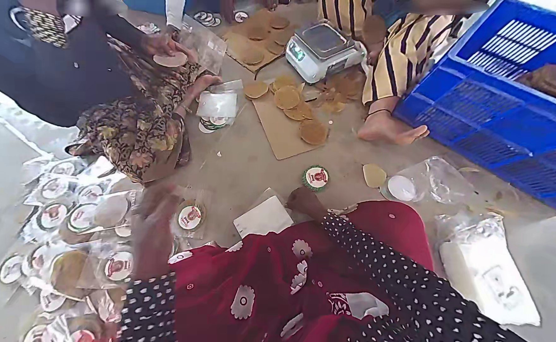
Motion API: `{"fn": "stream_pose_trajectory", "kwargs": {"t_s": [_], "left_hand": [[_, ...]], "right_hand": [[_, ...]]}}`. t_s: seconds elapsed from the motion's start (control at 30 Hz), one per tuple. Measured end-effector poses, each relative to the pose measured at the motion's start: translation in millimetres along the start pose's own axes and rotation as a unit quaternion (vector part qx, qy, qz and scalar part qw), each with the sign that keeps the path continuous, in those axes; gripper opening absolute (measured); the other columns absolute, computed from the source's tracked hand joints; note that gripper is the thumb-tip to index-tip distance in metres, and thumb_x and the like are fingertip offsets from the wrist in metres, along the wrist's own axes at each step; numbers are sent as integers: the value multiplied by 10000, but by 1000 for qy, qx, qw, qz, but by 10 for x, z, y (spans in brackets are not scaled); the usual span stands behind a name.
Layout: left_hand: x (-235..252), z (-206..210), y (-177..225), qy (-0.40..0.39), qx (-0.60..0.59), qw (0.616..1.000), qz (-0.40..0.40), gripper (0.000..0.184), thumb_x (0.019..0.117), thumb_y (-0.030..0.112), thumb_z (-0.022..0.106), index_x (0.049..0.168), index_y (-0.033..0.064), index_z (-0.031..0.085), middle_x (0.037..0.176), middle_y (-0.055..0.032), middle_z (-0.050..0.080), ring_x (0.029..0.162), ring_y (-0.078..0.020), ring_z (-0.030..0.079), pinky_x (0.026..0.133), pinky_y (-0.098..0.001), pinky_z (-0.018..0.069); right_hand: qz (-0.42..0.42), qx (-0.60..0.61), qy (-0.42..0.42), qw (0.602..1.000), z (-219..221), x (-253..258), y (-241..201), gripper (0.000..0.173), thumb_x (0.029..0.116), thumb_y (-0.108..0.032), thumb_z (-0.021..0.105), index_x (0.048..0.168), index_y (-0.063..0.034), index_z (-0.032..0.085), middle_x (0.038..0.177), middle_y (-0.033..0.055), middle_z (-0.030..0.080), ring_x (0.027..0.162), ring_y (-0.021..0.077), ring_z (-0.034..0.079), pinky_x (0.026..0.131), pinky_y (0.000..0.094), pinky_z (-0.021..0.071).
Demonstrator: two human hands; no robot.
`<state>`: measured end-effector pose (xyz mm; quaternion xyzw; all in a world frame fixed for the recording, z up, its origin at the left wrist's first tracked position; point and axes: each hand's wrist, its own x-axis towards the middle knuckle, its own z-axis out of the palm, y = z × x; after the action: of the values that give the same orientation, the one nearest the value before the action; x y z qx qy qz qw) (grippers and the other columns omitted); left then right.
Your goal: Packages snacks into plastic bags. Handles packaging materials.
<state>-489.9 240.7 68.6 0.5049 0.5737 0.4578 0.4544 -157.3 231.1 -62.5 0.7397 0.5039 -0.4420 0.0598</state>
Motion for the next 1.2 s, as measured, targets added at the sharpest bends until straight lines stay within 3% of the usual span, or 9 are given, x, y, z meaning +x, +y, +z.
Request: {"fn": "stream_pose_trajectory", "kwargs": {"t_s": [0.03, 0.1, 0.3, 0.4, 0.53, 0.63, 0.83, 1.0, 1.2], "left_hand": [[-27, 237, 7, -32, -9, 999, -2, 236, 984, 84, 584, 1209, 19, 612, 1129, -34, 669, 964, -94, 648, 857, -300, 567], [-112, 704, -54, -86, 5, 996, -35, 214, 998, 72, 586, 1185, -28, 616, 1118, -91, 664, 955, -134, 654, 880, -349, 567], [-407, 1597, -487, -173, 55, 956, -232, 429, 1053, 338, 589, 1165, -75, 615, 993, -202, 690, 770, -266, 722, 697, -419, 626], [-476, 1626, -578, -123, 17, 972, -198, 303, 1057, 223, 584, 1073, -78, 621, 841, -158, 713, 652, -220, 728, 623, -379, 646], [-441, 1509, -657, -85, 23, 982, -165, 151, 1008, 51, 604, 976, -86, 659, 819, -156, 718, 656, -208, 734, 652, -378, 656], [-427, 1490, -689, -68, 14, 982, -176, 158, 1009, 55, 615, 961, -79, 682, 819, -150, 717, 647, -193, 723, 640, -368, 646], [-451, 1463, -565, -56, -30, 990, -124, 94, 945, 25, 702, 902, -52, 669, 702, -80, 684, 514, -103, 620, 493, -237, 536], [-490, 1512, -576, -80, -3, 990, -115, 131, 904, 14, 727, 820, -22, 633, 658, -50, 632, 506, -100, 584, 507, -267, 532], [-506, 1523, -637, -117, 115, 977, -134, 192, 886, 111, 787, 870, -22, 649, 724, -82, 651, 550, -137, 614, 562, -307, 553]], "right_hand": [[-63, 31, 59, 996, 128, 156, 191, 311, 949, -288, 715, 1022, 12, 749, 1063, 229, 710, 1055, 400, 662, 913, 623, 501], [-126, 107, 99, 981, 172, 185, 305, 290, 938, -282, 727, 969, 5, 744, 941, 188, 705, 916, 345, 666, 852, 587, 505], [-315, 166, 281, 891, 309, -542, -10, 194, 951, -172, 661, 1027, -7, 730, 920, 112, 729, 799, 201, 698, 749, 378, 580], [-417, 128, 354, 827, 493, -508, -77, 141, 918, -140, 669, 947, -18, 734, 900, 118, 725, 831, 228, 707, 743, 366, 587], [-449, 118, 342, 817, 594, -464, -102, 124, 927, -142, 664, 944, -39, 732, 935, 122, 725, 869, 224, 708, 748, 350, 586], [-449, 129, 309, 828, 623, -507, -136, 173, 955, -200, 672, 997, -39, 724, 997, 133, 722, 903, 214, 700, 769, 330, 577], [-328, 405, 179, 835, 535, -629, -264, 332, 1067, -182, 503, 1272, 45, 632, 1104, 134, 713, 911, 160, 721, 813, 327, 615], [-319, 480, 100, 811, 475, -720, -352, 281, 1057, -162, 531, 1187, 57, 649, 910, 64, 709, 769, 99, 699, 738, 288, 616], [-225, 402, 118, 880, 440, -464, -328, 258, 1037, -106, 489, 1090, 28, 703, 890, 92, 691, 739, 123, 657, 714, 317, 568]]}}
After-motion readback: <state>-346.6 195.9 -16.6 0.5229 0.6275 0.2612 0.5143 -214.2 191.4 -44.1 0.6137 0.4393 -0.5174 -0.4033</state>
